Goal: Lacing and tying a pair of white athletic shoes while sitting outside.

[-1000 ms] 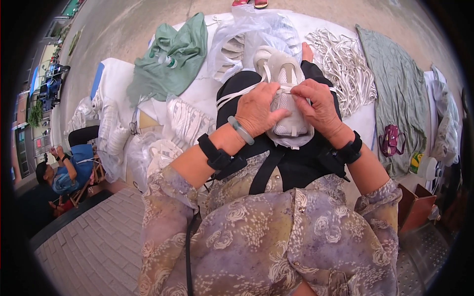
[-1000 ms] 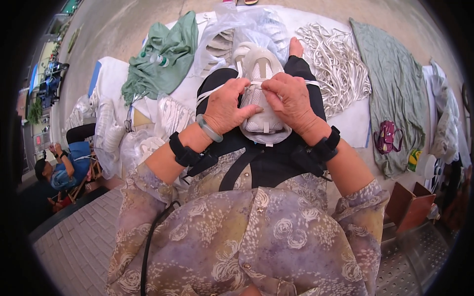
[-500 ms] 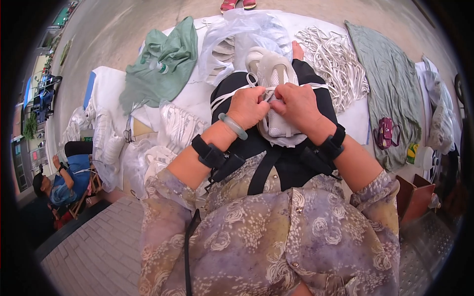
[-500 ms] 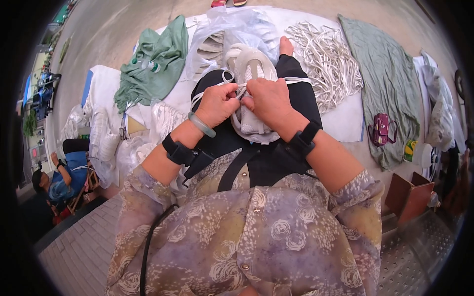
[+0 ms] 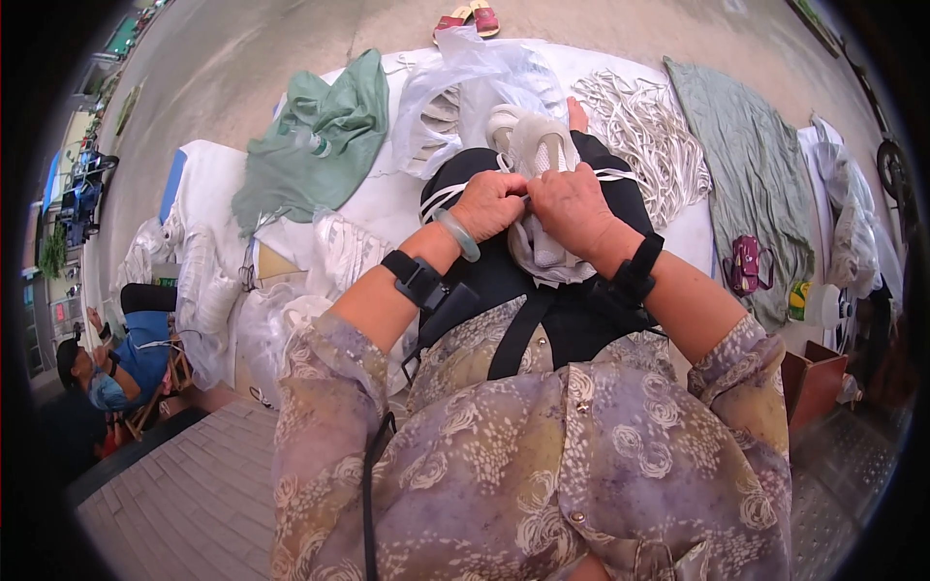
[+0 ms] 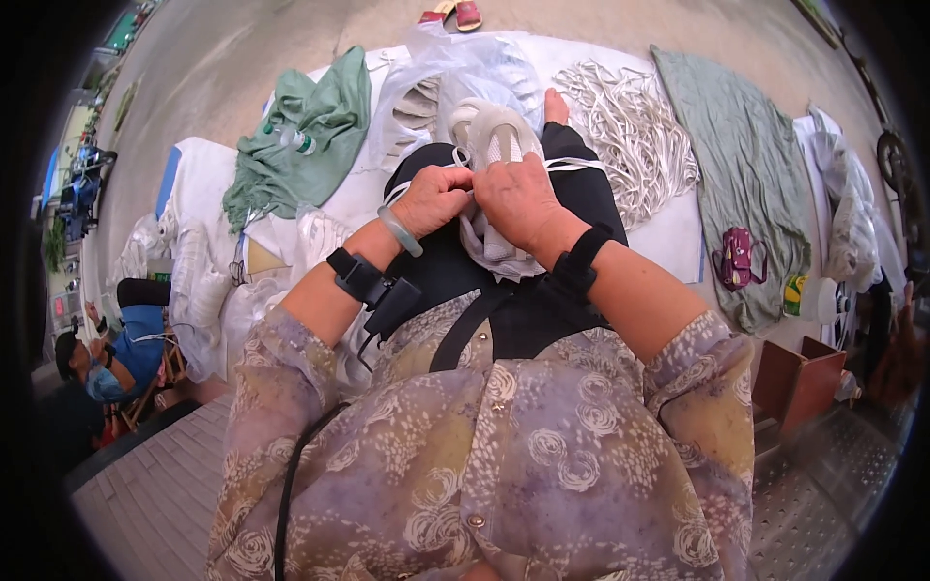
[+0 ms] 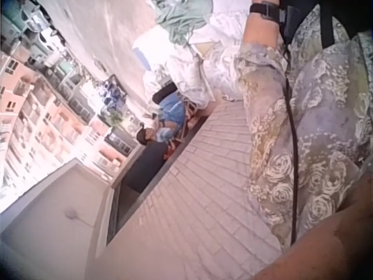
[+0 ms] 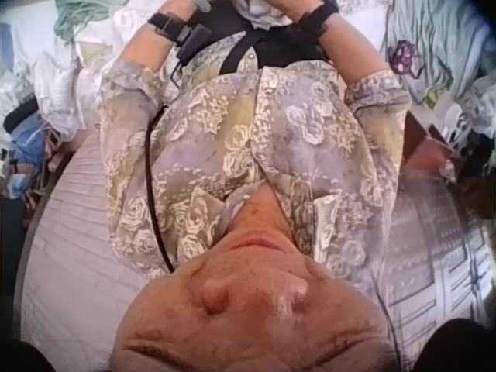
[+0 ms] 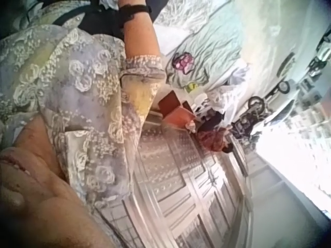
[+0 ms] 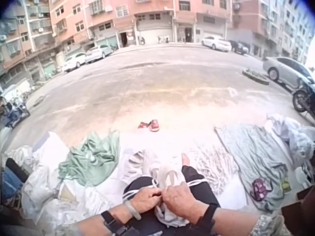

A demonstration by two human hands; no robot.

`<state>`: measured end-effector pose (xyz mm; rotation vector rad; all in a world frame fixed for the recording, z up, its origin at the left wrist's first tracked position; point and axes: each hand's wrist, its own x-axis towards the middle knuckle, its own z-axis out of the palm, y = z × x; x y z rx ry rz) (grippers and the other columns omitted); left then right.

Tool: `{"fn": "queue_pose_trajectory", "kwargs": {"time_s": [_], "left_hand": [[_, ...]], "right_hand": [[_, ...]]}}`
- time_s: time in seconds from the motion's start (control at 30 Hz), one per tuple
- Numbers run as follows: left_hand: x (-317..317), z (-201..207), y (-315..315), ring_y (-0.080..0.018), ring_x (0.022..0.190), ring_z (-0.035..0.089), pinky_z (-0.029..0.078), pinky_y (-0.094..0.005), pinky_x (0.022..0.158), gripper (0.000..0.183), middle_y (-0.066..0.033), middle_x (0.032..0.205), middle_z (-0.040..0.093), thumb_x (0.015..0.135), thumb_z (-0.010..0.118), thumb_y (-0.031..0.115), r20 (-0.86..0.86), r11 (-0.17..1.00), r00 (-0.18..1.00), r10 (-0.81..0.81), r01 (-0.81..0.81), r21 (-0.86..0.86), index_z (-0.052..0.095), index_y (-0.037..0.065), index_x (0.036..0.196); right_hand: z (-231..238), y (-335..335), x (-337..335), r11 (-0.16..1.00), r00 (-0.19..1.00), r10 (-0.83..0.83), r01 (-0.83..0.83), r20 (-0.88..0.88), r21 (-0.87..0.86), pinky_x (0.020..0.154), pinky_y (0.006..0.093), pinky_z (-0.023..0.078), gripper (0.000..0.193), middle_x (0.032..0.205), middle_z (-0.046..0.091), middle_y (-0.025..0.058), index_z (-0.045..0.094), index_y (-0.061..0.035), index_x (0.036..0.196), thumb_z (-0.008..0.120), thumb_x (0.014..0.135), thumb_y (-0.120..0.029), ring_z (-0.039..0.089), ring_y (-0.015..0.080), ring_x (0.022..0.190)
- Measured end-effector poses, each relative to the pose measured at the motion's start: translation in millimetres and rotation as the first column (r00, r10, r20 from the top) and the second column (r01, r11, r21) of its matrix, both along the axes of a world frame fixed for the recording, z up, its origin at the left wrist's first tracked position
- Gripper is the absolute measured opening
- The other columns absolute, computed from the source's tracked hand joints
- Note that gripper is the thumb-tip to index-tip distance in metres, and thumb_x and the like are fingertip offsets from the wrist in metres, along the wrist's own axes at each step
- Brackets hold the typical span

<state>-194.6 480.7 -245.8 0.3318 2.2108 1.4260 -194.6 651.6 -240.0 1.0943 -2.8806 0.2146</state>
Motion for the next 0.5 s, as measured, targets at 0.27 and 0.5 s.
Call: {"fn": "queue_pose_trajectory", "kwargs": {"time_s": [0.27, 0.5], "left_hand": [[10.5, -12.7, 9.8, -0.0172, 0.070, 0.060, 0.047, -0.0268, 0.066, 0.033, -0.0118, 0.081, 0.065, 0.075, 0.049, 0.006, -0.231, 0.976, 0.964, 0.134, -0.169, -0.137, 0.063, 0.004, 0.104], [27.8, 7.4, 26.6, -0.0377, 0.086, 0.057, 0.045, -0.0422, 0.079, 0.038, -0.0213, 0.091, 0.061, 0.073, 0.042, 0.008, -0.368, 0.871, 0.923, 0.110, -0.268, -0.411, 0.057, 0.003, 0.107]], "right_hand": [[23.0, 28.6, 15.5, 0.990, 0.998, 0.027, -0.035, -0.058, -0.133, 0.063, 0.0402, 0.035, 0.004, 0.063, 0.057, 0.0056, 0.055, -0.0112, 0.066, 0.055, 0.070, -0.011, 0.055, 0.0239, 0.057], [-32.5, 332.2, 101.1, 0.643, 0.600, -0.745, 0.763, 0.291, 0.070, 0.053, 0.0390, 0.036, 0.024, 0.062, 0.051, 0.0169, 0.051, 0.0008, 0.067, 0.057, 0.076, -0.020, 0.049, 0.0276, 0.057]]}}
